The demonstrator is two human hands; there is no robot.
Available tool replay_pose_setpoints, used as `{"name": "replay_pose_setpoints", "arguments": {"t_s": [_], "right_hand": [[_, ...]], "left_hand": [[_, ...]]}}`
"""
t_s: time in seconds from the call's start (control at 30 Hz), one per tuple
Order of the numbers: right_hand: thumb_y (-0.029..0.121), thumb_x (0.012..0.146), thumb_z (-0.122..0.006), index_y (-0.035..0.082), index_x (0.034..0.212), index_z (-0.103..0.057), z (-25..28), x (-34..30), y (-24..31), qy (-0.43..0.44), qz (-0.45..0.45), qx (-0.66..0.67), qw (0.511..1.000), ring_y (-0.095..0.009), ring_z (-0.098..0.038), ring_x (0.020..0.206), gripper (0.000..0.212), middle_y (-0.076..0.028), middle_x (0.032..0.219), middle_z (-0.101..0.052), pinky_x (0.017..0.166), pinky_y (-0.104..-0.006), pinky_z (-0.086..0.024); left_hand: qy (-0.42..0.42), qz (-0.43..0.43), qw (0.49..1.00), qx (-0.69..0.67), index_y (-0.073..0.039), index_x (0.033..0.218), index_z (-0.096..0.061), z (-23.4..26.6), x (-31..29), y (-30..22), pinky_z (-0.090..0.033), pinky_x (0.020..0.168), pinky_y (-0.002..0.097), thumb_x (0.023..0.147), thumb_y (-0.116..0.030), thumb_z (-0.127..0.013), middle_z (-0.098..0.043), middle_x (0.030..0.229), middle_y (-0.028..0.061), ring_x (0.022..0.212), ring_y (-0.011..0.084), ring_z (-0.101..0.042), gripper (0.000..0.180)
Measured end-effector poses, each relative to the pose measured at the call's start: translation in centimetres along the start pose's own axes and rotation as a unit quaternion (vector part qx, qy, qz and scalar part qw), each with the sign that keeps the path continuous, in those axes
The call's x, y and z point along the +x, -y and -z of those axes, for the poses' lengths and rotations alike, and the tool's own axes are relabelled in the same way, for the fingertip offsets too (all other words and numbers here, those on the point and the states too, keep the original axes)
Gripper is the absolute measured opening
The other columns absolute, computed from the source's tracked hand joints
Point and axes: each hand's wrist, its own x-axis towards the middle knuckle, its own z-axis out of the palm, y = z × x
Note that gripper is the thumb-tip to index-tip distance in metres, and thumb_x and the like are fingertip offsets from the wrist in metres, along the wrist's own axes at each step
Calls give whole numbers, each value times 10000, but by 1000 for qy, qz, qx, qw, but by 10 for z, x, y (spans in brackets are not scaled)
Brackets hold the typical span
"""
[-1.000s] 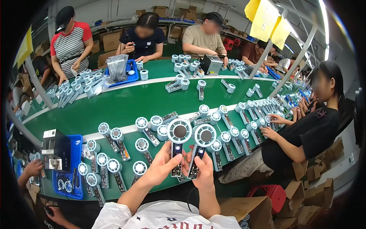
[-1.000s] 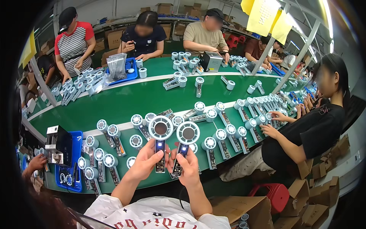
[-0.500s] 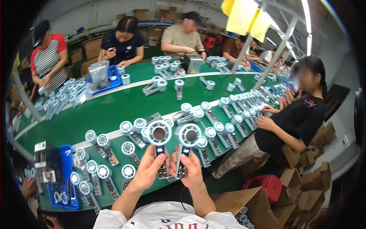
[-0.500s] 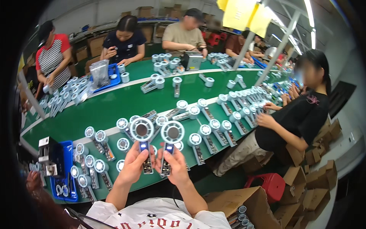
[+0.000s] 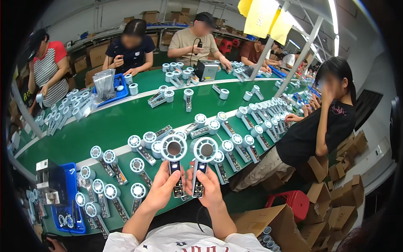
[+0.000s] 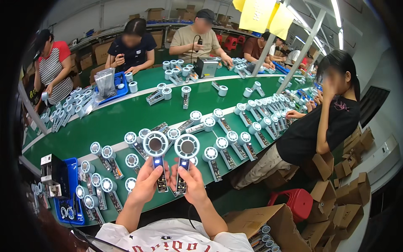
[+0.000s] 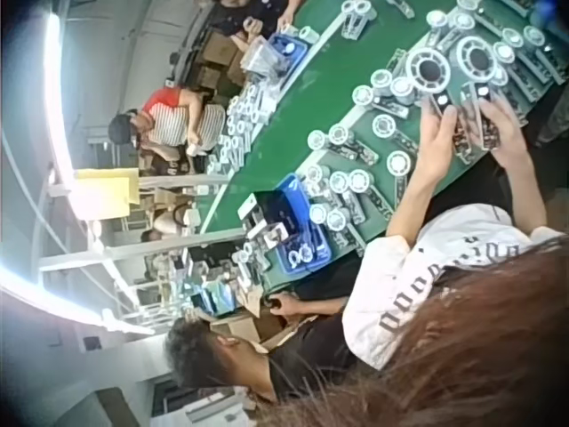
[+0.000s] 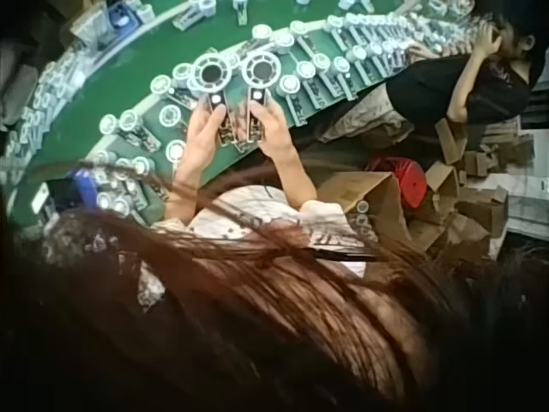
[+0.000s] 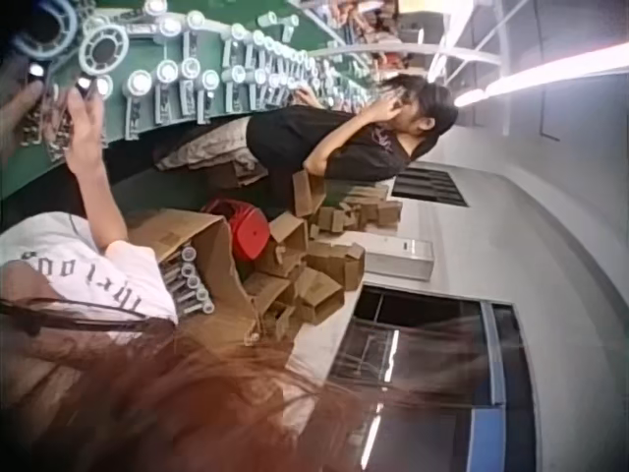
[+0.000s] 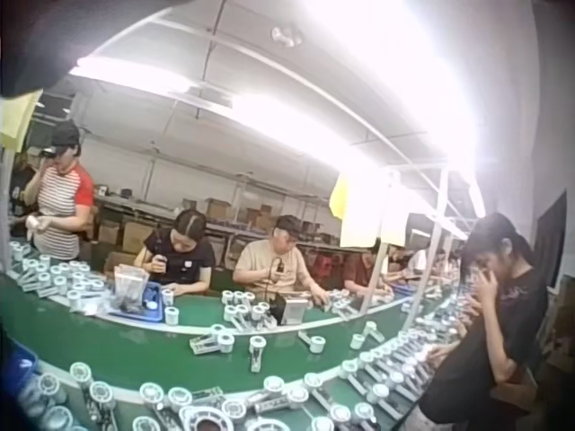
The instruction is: The person tests handheld fan components on an assembly line by picking up the fans, activating and holding them, and arranging them on the table by hand.
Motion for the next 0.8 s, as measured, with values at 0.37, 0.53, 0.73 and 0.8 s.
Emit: {"name": "replay_pose_setpoints", "arguments": {"t_s": [0.37, 0.53, 0.73, 0.8], "right_hand": [[66, 933, -439, -12, 1210, -425, 2, 2, 4, -9, -5, 10, 1000, -162, -497, 607, 288, -120, 860, -532, 503, -263, -447], [74, 927, -443, -16, 1210, -431, 9, 4, 5, -17, -6, 4, 1000, -163, -495, 604, 297, -122, 852, -533, 488, -265, -438], [94, 896, -484, -17, 1182, -459, 28, 12, 15, -46, 5, 32, 998, -138, -477, 562, 308, -116, 814, -536, 427, -249, -385], [66, 859, -533, 5, 1135, -478, 37, 22, 31, -118, 1, -55, 992, -111, -451, 503, 288, -78, 726, -526, 402, -226, -354]], "left_hand": [[23, -3, 1000, -14, 12, 1258, -335, -1, 6, 5, -526, 638, 330, 958, -79, -423, -507, 933, 109, 752, 182, -527, 325], [26, 9, 999, -16, 16, 1258, -337, -6, 10, 3, -522, 639, 327, 958, -80, -426, -512, 941, 110, 751, 181, -527, 327], [3, 21, 1000, 11, 19, 1233, -365, -8, 27, 16, -493, 621, 301, 943, -89, -465, -527, 932, 104, 740, 171, -524, 325], [-14, 18, 999, 41, 21, 1217, -383, -5, 35, 23, -478, 615, 288, 930, -88, -492, -534, 921, 100, 727, 166, -523, 326]]}}
